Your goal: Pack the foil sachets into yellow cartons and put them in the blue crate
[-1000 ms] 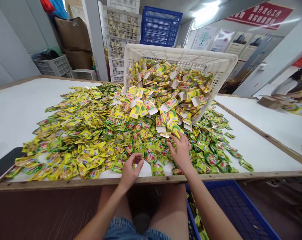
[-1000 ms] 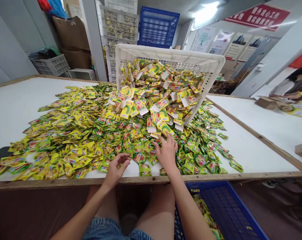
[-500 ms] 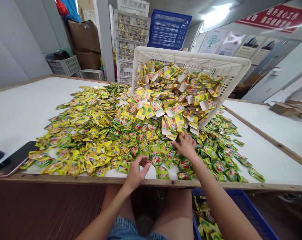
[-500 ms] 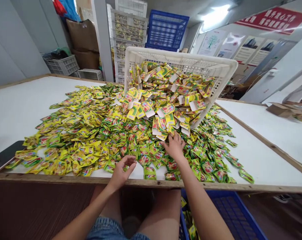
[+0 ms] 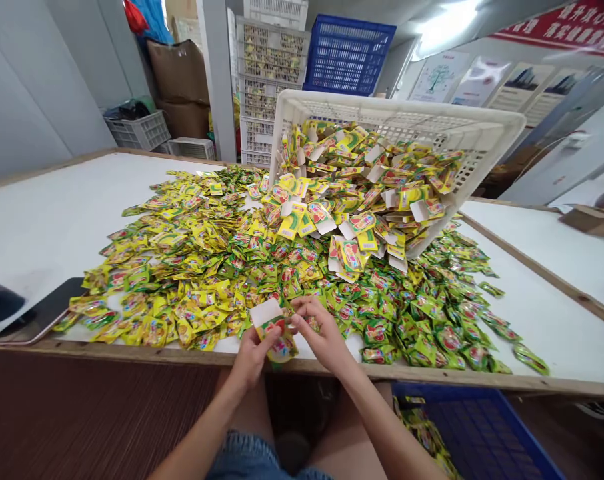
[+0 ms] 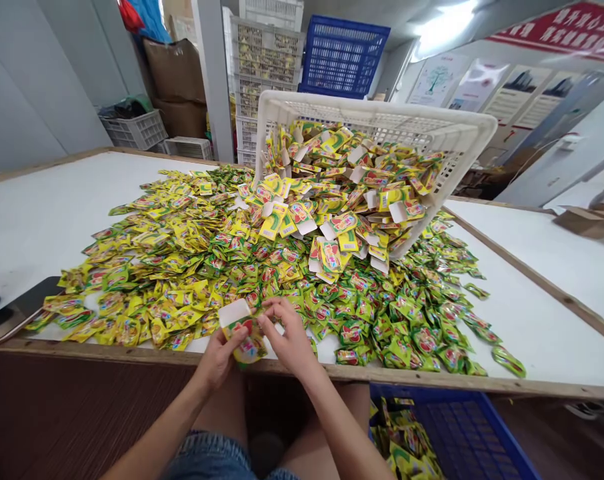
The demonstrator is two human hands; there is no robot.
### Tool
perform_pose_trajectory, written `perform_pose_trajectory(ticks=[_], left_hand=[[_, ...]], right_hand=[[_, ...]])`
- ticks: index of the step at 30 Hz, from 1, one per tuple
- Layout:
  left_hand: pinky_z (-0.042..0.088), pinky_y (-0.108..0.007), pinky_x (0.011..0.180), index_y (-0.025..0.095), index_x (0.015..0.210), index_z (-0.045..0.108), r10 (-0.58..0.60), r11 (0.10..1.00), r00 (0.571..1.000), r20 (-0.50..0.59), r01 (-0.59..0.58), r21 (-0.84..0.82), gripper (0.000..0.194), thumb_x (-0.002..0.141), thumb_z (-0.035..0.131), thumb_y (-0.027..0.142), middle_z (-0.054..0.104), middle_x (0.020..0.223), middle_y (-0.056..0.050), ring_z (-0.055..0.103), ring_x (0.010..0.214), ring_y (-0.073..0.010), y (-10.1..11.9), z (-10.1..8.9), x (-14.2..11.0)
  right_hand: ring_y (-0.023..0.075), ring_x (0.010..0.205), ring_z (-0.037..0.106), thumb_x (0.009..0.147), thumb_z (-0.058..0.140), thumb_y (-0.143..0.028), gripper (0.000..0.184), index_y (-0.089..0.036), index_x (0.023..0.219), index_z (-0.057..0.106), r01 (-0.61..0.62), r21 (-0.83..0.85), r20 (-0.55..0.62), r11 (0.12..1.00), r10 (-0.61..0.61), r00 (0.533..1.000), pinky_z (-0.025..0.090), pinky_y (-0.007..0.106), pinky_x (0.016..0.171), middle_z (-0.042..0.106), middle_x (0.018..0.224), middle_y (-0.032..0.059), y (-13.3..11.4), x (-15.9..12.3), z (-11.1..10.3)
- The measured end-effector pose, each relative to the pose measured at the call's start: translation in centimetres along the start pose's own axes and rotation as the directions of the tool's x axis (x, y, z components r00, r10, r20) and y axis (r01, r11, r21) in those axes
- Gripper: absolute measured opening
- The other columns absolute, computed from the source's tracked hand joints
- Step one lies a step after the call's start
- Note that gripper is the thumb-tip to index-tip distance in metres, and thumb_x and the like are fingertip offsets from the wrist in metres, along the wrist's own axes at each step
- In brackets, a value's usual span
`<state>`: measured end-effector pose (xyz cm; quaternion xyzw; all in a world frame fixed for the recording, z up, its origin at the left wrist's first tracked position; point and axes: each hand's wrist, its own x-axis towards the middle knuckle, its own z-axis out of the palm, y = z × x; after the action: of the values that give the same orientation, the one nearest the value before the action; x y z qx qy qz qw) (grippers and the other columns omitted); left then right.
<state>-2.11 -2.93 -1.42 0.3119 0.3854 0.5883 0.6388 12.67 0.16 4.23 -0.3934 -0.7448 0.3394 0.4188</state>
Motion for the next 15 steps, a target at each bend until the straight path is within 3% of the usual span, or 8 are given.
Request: perform_pose_trajectory(ticks=[3,8,11,15], left_hand=[[0.05,-0.032,0.07,0.008,0.108,0.057,-0.032,0.998,0.988,-0.15,0.024,-0.054,0.051,0.066,0.07,0.033,0.063,0.098,-0.014,0.063,0.081,-0.0229,2.4,-2.2,-2.1],[0.052,-0.03,0.067,0.009,0.118,0.051,-0.016,0.999,0.961,-0.275,0.004,-0.044,0.063,0.063,0.073,0.032,0.063,0.097,-0.013,0.063,0.081,-0.0228,4.6,-5.4,-4.2],[0.052,-0.028,0.067,0.01,0.119,0.05,-0.01,0.999,0.946,-0.323,-0.007,-0.053,0.066,0.062,0.074,0.032,0.064,0.096,-0.012,0.063,0.082,-0.0218,4.5,-6.2,-4.7],[0.051,-0.027,0.066,0.01,0.118,0.05,-0.015,0.997,0.932,-0.363,-0.013,-0.074,0.071,0.055,0.077,0.03,0.065,0.09,-0.009,0.063,0.079,-0.0213,4.4,-6.2,-4.8]], right_hand=[[0.0164,0.097,0.049,0.084,0.049,-0.024,0.011,-0.015,0.089,0.054,0.046,-0.14,-0.063,0.989,-0.055,0.996,0.038,0.03,0.086,0.053,0.099,0.0071,1.9,2.7,0.8],[0.0203,0.1,0.046,0.078,0.053,-0.02,0.03,-0.016,0.108,0.05,0.024,-0.419,0.066,0.908,0.005,0.998,0.036,0.034,0.087,0.05,0.106,0.0094,4.0,6.7,4.4],[0.0241,0.099,0.046,0.079,0.054,-0.035,0.036,-0.017,0.11,0.049,0.019,-0.553,0.116,0.833,0.054,0.992,0.034,0.038,0.086,0.05,0.106,0.0107,3.3,7.8,7.3],[0.0332,0.104,0.043,0.067,0.058,-0.062,0.073,-0.012,0.119,0.044,-0.019,-0.71,0.161,0.704,0.188,0.969,0.028,0.048,0.088,0.049,0.11,0.0189,2.2,7.8,10.6]])
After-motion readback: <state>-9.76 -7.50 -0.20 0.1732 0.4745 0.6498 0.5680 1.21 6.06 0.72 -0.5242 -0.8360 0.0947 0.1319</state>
